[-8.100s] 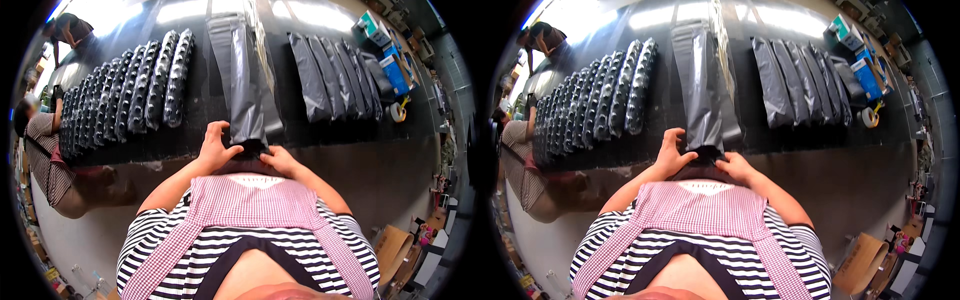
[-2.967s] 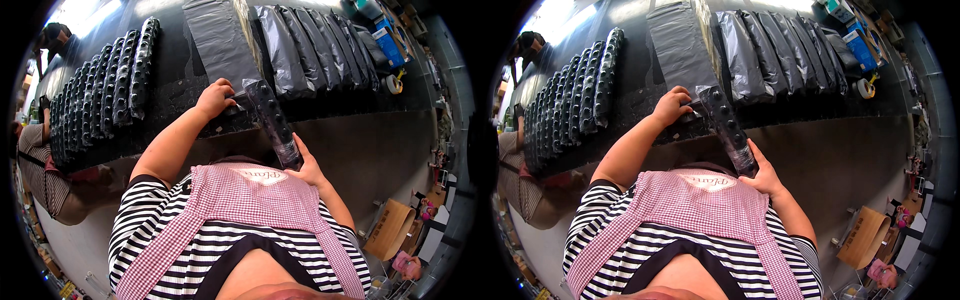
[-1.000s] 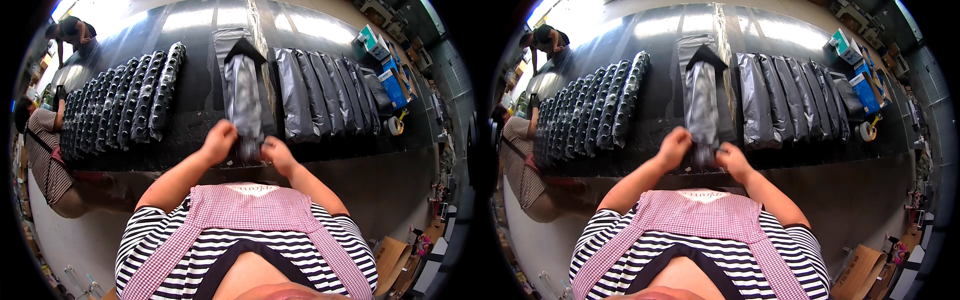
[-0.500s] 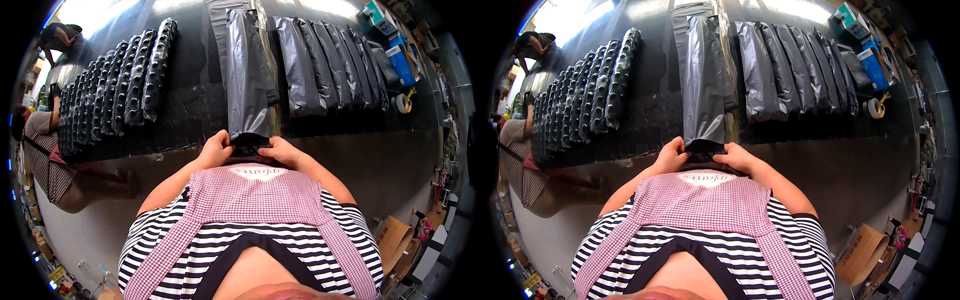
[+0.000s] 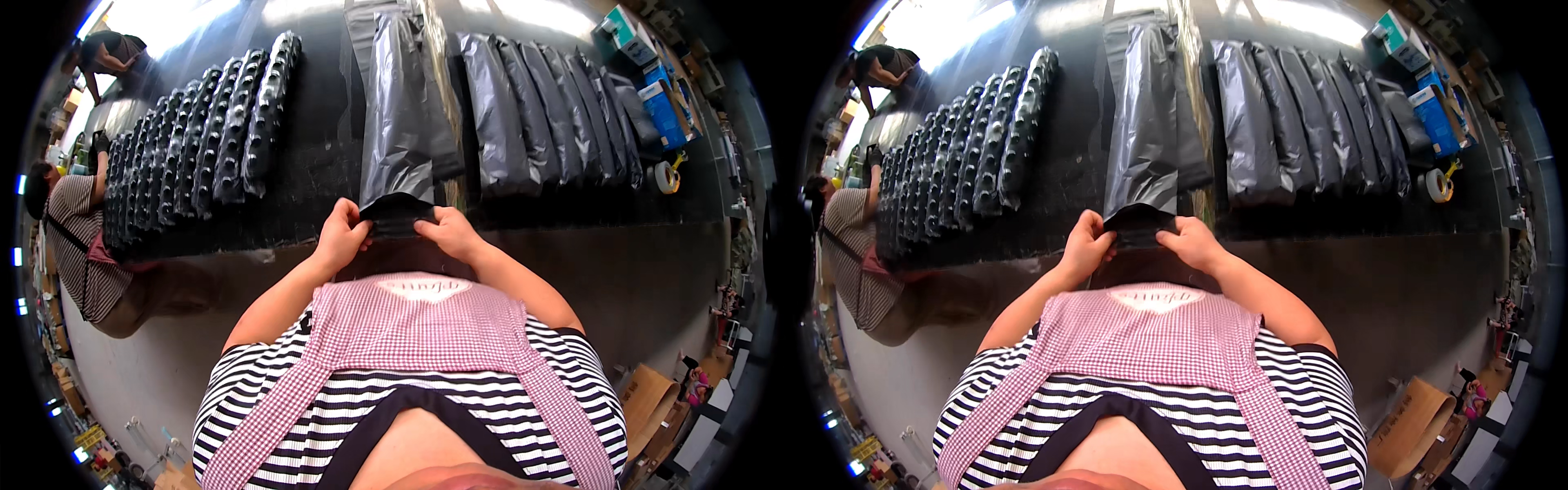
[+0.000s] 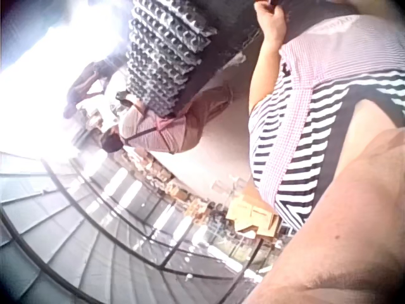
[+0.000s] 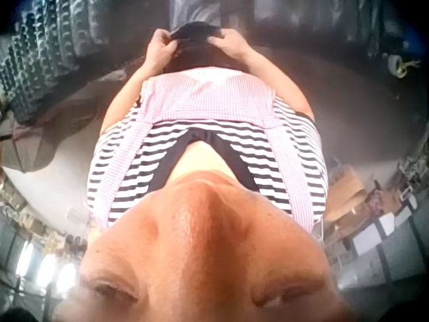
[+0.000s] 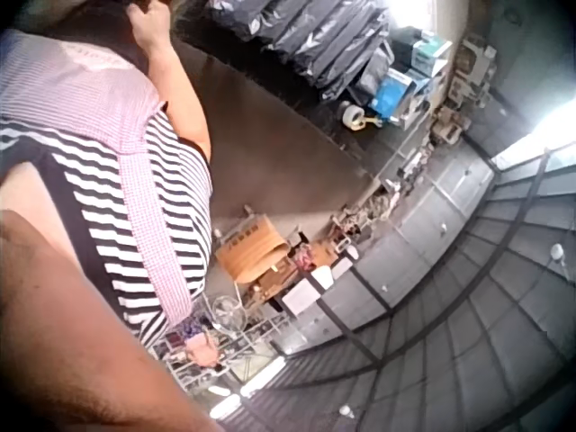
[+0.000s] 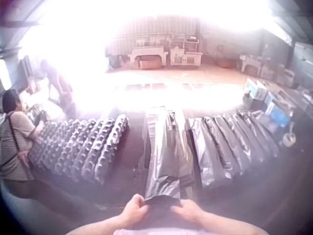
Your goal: The person places black plastic trays into gray plastic bags, folds the bags over, and later applies white labels to blue plastic components.
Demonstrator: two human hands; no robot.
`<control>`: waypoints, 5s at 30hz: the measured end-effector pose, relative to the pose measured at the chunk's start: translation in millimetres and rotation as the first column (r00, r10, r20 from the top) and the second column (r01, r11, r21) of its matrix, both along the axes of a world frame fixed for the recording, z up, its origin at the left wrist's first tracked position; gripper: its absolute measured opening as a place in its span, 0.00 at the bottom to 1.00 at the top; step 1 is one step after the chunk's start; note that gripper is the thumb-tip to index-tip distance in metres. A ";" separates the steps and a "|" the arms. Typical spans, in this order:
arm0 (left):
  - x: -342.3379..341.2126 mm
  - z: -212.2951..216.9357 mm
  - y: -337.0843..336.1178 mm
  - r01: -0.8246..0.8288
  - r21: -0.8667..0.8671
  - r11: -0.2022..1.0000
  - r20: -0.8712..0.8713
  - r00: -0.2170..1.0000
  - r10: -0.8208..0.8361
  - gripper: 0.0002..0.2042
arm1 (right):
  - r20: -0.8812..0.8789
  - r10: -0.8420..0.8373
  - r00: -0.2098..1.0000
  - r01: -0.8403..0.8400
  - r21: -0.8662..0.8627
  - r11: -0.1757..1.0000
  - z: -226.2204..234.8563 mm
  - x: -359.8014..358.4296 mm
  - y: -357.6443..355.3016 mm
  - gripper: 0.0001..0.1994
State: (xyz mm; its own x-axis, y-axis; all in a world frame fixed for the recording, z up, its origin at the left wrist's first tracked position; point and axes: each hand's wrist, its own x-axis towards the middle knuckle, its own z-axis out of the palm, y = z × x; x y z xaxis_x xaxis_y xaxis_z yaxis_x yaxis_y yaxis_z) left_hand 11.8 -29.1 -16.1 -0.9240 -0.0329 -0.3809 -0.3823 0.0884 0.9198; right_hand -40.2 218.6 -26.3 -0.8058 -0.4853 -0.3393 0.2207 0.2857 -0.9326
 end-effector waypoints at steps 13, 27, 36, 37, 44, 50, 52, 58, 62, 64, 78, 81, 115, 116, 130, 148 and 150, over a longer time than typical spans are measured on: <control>-1.2 29.2 42.6 0.082 -0.727 0.681 -0.568 0.486 -0.665 0.08 | 0.197 -0.128 0.972 0.150 -0.099 0.984 10.2 44.7 8.1 0.07; 47.7 3.0 -59.3 0.392 0.403 0.827 0.048 0.894 -0.446 0.03 | 0.206 -0.038 0.978 0.043 -0.017 0.999 -7.3 38.2 34.5 0.09; 14.4 43.5 -74.3 -0.078 -0.894 0.441 -0.378 0.660 -0.649 0.10 | -0.921 0.074 0.382 0.279 0.192 0.941 15.8 -14.5 27.2 0.12; -9.5 40.4 -61.5 -0.170 -0.889 0.426 -0.446 0.540 -0.714 0.11 | -0.936 0.161 0.312 0.221 0.237 0.946 11.5 -25.4 23.1 0.11; -100.9 14.8 -44.7 0.011 -0.953 0.303 -0.302 0.051 -0.952 0.07 | -0.892 0.447 0.061 -0.079 0.442 0.894 -0.4 -50.2 16.6 0.07; -74.8 12.1 -31.5 0.461 -0.410 0.787 -0.345 0.721 -0.601 0.09 | -0.234 0.175 0.956 -0.151 0.117 0.982 22.1 -34.8 18.3 0.04; -59.8 1.9 -17.6 0.274 -0.055 0.960 -0.323 0.905 -0.276 0.09 | 0.017 -0.096 0.995 0.096 -0.324 0.941 17.7 -33.2 12.2 0.03; -49.0 -33.0 16.8 -0.214 0.057 0.975 -0.300 0.928 0.221 0.23 | -0.026 -0.469 0.883 0.462 -0.142 0.876 -10.5 -31.8 -8.0 0.18; -49.5 -29.1 24.8 -0.299 0.087 0.950 -0.176 0.934 0.310 0.23 | -0.163 -0.496 0.853 0.505 0.016 0.863 -8.6 -27.4 -15.5 0.19; -49.7 -29.2 25.0 -0.303 0.045 0.952 -0.153 0.940 0.306 0.22 | -0.362 -0.368 0.857 0.455 0.196 0.868 -0.6 -30.9 -15.6 0.17; -71.5 2.3 24.4 -0.038 -0.549 0.835 -0.515 0.802 -0.302 0.26 | -0.248 0.011 0.969 0.151 0.624 0.767 66.8 -100.3 -65.4 0.39; -70.2 -15.3 10.7 0.025 0.025 0.999 -0.388 0.921 -0.013 0.24 | -0.206 -0.005 0.979 0.144 0.665 0.733 62.3 -109.8 -73.2 0.55; -22.9 45.9 24.2 0.071 -0.170 0.983 -0.436 0.889 -0.140 0.47 | -0.505 -0.006 0.863 0.052 0.077 0.996 44.8 -79.3 -19.3 0.54; -15.2 52.5 33.8 0.226 -0.162 0.961 -0.354 0.895 -0.270 0.45 | -0.056 -0.124 0.991 0.100 -0.315 0.944 52.2 -61.0 -27.7 0.53; -41.6 -15.7 68.9 0.125 -0.972 0.200 -0.133 0.412 -0.902 0.08 | 0.115 -0.200 0.973 0.230 -0.437 0.869 79.0 26.7 104.4 0.58; -98.6 -23.9 22.6 0.149 0.195 0.969 -0.128 0.984 -0.125 0.06 | -0.300 0.109 0.948 0.017 0.388 0.921 86.4 135.6 136.1 0.48; -88.7 -15.0 29.3 0.081 0.107 0.991 -0.390 0.920 -0.033 0.05 | -0.375 0.157 0.914 0.037 0.462 0.886 89.6 130.4 127.5 0.48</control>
State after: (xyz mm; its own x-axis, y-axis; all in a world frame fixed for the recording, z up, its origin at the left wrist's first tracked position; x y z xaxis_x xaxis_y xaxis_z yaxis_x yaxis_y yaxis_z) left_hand -76.9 0.2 -31.1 -0.9988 0.0473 0.0084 0.0075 -0.0191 0.9998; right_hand 90.2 346.1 63.3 -0.8916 -0.4088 -0.1948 -0.1656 0.6946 -0.7001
